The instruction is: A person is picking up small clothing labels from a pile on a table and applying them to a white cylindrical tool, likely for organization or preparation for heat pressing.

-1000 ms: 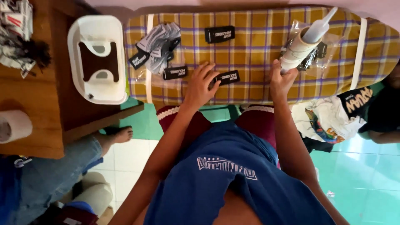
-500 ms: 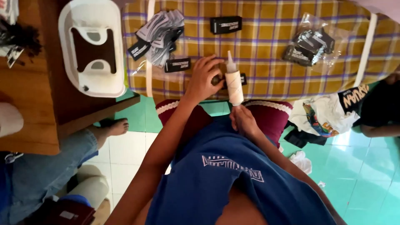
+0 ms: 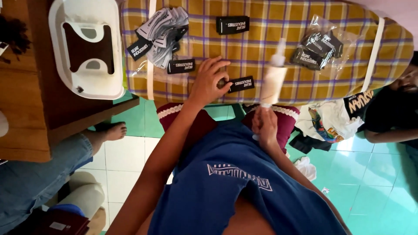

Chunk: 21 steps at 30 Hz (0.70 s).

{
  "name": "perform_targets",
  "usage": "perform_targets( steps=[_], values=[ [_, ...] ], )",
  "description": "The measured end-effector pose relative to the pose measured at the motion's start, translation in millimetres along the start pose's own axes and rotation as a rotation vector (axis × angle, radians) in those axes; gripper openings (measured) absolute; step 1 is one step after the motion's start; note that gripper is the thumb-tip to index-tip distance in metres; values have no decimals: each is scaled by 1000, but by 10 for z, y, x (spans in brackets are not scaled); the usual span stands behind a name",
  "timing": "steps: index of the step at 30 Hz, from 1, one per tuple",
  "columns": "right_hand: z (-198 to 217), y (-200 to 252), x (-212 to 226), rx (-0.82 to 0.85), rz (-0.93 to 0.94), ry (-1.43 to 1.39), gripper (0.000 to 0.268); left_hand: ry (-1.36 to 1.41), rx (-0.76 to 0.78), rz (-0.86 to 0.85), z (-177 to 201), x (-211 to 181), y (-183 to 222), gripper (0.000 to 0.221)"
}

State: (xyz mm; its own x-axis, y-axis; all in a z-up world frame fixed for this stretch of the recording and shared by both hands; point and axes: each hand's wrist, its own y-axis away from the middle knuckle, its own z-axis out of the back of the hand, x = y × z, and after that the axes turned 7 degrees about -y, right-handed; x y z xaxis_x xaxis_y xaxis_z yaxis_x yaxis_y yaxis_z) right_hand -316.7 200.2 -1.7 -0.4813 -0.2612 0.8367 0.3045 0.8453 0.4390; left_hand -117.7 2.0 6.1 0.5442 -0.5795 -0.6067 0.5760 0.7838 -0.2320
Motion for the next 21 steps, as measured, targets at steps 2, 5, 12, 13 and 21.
perform_targets(
  steps=[2, 5, 12, 13, 21],
  values=[
    [-47, -6, -92, 36, -42, 41, 40, 5, 3, -3, -2, 17, -2, 21],
    [-42, -73, -291, 77, -149, 95, 40, 6, 4, 2, 24, -20, -18, 19],
    [-9, -95, -79, -41, -204, 79, 39, -16, 19, 5, 43, -26, -49, 19],
    [14, -69, -61, -48, -199, 78, 39, -12, 21, -3, 36, -53, -43, 19],
    [-107, 9, -59, 3, -56, 238, 43, 0, 28, 22, 61, -71, -22, 18]
  ],
)
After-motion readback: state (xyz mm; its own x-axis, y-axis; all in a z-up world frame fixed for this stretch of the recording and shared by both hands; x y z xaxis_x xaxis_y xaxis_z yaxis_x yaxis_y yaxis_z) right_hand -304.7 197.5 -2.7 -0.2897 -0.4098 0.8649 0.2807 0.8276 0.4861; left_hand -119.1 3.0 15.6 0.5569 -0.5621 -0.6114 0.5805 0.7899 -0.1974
